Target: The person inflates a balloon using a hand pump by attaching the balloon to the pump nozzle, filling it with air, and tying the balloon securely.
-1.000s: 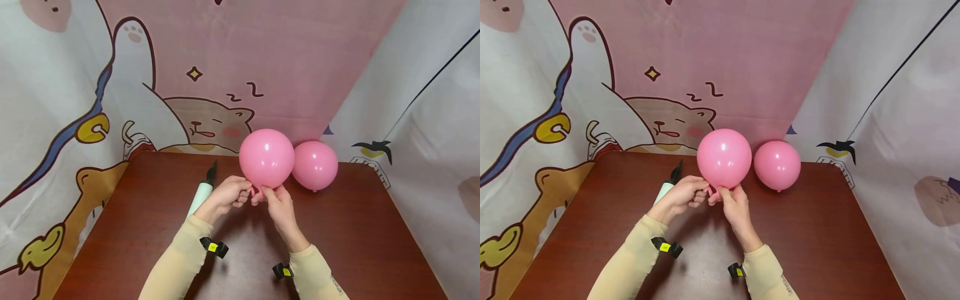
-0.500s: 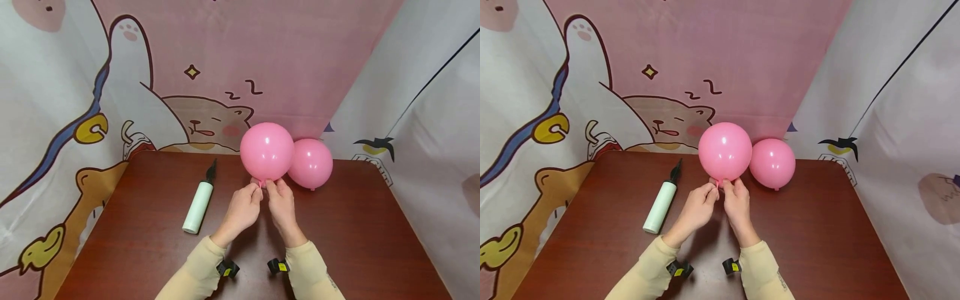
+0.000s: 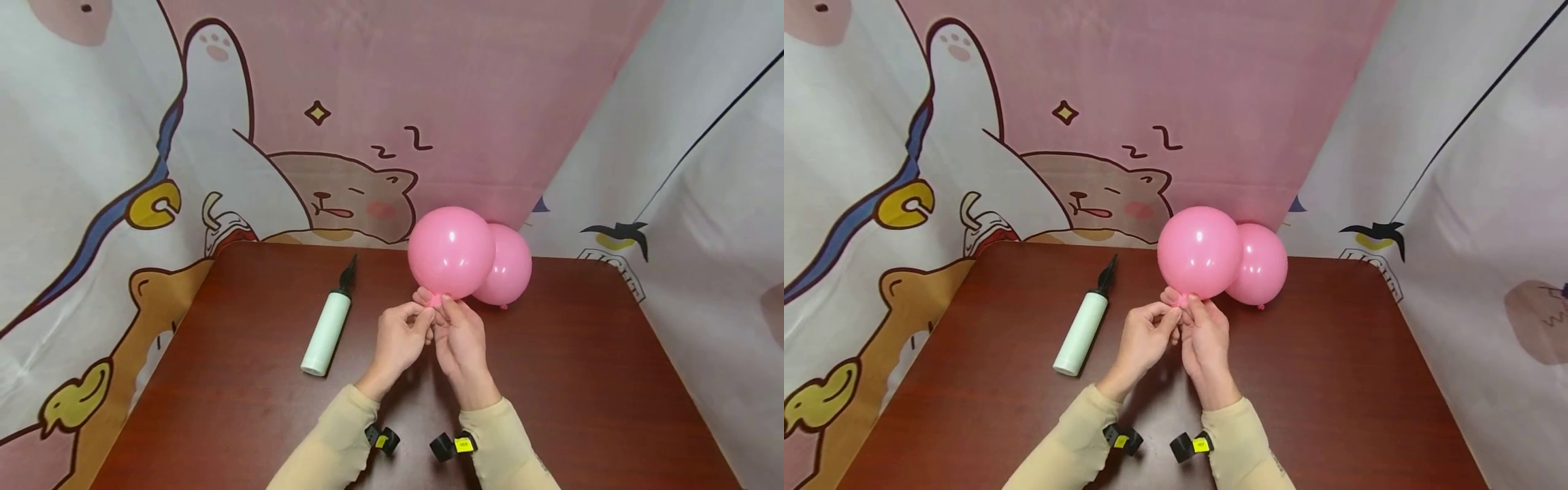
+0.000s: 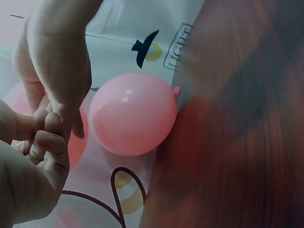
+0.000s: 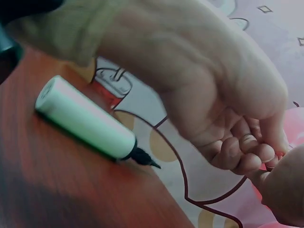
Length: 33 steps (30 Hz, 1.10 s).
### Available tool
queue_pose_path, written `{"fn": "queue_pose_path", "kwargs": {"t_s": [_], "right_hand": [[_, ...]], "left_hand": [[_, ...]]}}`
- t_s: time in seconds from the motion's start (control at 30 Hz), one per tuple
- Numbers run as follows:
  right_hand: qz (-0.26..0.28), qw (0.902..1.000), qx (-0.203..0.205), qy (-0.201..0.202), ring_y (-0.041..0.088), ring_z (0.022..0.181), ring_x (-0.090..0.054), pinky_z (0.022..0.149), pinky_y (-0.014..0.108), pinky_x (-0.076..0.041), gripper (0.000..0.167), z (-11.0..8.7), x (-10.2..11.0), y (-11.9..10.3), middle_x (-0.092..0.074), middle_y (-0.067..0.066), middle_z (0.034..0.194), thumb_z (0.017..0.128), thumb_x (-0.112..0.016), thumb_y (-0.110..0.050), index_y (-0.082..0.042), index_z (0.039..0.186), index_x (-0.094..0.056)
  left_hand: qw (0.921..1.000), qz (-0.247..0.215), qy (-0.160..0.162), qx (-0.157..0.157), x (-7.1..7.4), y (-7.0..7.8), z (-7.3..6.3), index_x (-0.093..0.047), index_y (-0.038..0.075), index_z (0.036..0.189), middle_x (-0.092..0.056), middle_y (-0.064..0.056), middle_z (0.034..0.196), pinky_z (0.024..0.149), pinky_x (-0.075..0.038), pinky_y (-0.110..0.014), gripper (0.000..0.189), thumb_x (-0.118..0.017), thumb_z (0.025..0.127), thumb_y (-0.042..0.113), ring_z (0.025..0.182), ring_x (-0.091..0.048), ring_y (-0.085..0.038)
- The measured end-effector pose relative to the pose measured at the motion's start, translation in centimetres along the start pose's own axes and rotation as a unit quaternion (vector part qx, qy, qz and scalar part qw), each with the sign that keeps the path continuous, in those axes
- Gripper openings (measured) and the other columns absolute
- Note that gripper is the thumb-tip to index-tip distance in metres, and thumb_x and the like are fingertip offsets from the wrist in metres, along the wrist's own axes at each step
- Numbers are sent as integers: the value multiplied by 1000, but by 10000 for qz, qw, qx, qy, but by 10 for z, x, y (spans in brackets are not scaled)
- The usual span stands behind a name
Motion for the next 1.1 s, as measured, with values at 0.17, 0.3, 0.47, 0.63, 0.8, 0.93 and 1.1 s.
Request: {"fn": "queue_pose_path", "kwargs": {"t_s": [0.17,0.3,0.47,0.63,0.8,0.93,1.1], "right_hand": [[-114,9998,142,123,18,95,-76,92,27,-56,25,-3,-1,2,-78,10,98,110,-39,-6,11,125,-50],[-57,9998,50,163,17,96,-75,91,26,-55,25,-4,-1,5,-78,10,101,110,-41,-7,11,126,-50],[86,9996,-75,251,16,103,-73,92,23,-54,31,-5,-1,9,-76,11,107,111,-41,-9,13,132,-46],[125,9994,64,318,16,104,-71,96,23,-53,32,-7,-2,8,-75,12,109,110,-40,-6,15,134,-45],[146,9988,266,384,18,104,-72,96,25,-53,32,-8,-1,7,-76,12,107,110,-42,-5,16,133,-48],[101,9982,401,439,20,103,-73,96,26,-54,33,-8,1,8,-76,13,106,110,-43,-5,17,133,-49],[-26,9968,558,575,19,101,-73,94,27,-55,31,-8,5,10,-76,13,106,109,-45,-5,16,131,-51]], "left_hand": [[9951,502,777,-340,10,0,0,-69,6,68,-54,2,53,48,-35,-19,27,-83,88,17,52,-46,-4],[9815,639,1552,-918,18,5,-4,-58,8,74,-48,-2,67,57,-34,-24,36,-92,77,19,64,-43,-11],[9672,483,2014,-1472,16,9,-11,-67,10,90,-52,-11,88,71,-44,-32,26,-91,77,11,79,-52,-20],[9584,217,2191,-1818,10,10,-15,-75,8,91,-59,-8,89,69,-50,-29,16,-87,81,7,78,-60,-21],[9480,179,2329,-2162,6,13,-18,-77,5,89,-67,-7,86,65,-52,-26,10,-85,83,4,74,-63,-21],[9474,143,2351,-2167,4,12,-19,-77,4,86,-67,-8,83,63,-53,-30,8,-84,84,3,72,-63,-22],[9590,366,2208,-1739,3,6,-16,-76,6,84,-66,-5,81,63,-51,-29,10,-86,83,5,71,-61,-19]]}}
Point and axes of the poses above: each hand's wrist, its own z-axis towards the middle knuckle, its own x-axis out of the back of the hand, y = z × x, the point moved 7 cm from there along z, towards the middle knuckle
